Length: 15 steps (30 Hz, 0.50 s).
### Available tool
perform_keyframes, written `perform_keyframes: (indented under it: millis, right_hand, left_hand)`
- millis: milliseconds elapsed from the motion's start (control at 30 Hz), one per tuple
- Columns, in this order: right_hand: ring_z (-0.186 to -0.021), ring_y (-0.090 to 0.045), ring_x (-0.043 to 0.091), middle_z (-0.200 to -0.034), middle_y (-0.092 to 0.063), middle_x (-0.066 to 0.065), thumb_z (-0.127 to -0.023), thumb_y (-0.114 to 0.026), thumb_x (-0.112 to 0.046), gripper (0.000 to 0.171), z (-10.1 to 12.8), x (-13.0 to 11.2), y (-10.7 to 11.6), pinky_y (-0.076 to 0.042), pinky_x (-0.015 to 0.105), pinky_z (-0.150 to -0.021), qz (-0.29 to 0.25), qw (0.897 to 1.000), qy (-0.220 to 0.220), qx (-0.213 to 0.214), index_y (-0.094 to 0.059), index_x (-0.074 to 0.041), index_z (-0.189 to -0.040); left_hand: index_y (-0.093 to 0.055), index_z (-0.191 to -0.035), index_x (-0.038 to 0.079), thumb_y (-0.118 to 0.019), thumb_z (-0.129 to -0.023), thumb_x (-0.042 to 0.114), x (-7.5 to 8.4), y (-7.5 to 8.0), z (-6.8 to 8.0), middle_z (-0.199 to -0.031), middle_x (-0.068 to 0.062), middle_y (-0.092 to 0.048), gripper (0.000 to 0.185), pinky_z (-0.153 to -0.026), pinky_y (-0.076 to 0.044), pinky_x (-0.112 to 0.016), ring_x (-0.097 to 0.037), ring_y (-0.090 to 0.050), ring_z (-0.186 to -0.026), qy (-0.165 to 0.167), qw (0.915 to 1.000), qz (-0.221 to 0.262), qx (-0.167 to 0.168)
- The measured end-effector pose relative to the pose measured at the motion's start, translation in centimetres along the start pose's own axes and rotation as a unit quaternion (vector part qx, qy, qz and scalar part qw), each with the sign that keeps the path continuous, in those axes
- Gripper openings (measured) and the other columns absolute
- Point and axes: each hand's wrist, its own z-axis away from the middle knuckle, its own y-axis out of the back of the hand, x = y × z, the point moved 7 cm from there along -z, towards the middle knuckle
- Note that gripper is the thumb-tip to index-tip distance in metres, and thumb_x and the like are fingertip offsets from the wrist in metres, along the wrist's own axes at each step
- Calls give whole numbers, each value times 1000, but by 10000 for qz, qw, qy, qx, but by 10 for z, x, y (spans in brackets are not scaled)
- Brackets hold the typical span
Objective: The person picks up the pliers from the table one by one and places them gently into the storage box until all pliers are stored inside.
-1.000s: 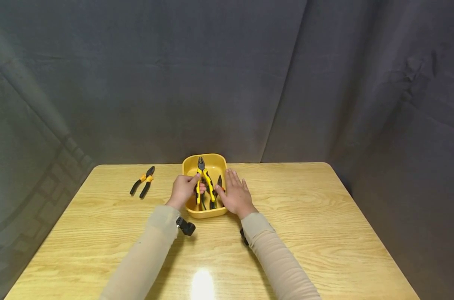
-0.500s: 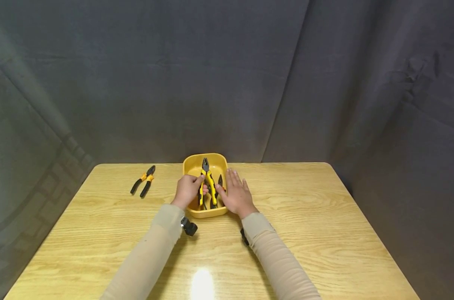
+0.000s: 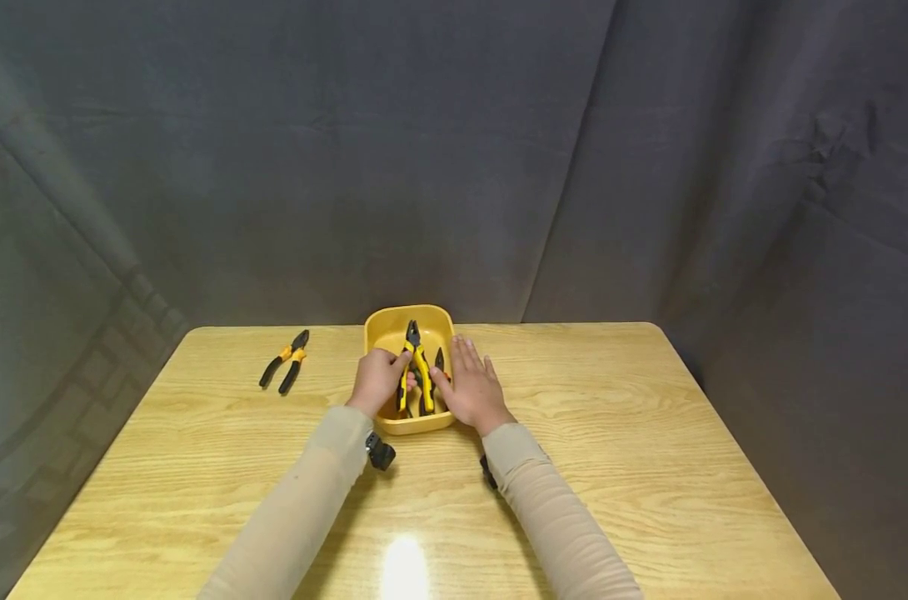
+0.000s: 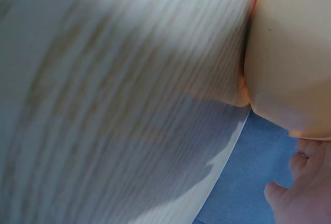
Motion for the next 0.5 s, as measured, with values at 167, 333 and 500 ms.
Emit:
perform_keyframes:
  millis: [167, 333, 500]
  right_hand:
    - [-156, -5, 26, -170, -6, 9, -107, -20, -60, 78, 0, -1, -1, -8, 52, -124, -37, 10000, 17, -43, -6, -7, -163]
    - [-156, -6, 26, -170, -8, 10, -109, -26, -54, 74, -1, 0, -1, -10, 53, -124, -38, 10000, 20, 25, -8, -6, -163]
    - [-156, -8, 27, -169, -12, 11, -109, -31, -50, 73, -1, -2, -1, -11, 53, -124, -43, 9999, 69, 106, -10, -5, -163]
  left_hand:
    - [-74, -96, -5, -57, -106, 24, 0, 0, 0, -68, -7, -71, 36, -57, -57, -27, -11, -68, -55, 83, 9998, -164, -29]
    - [-74, -86, -1, -57, -105, 24, 4, -3, 1, -65, -7, -70, 36, -56, -55, -25, -12, -66, -53, -116, 9988, -469, 21]
    - [-75, -79, 2, -56, -106, 24, 1, -11, 6, -61, -5, -68, 40, -54, -53, -27, -13, -65, -52, -200, 9979, -607, -76]
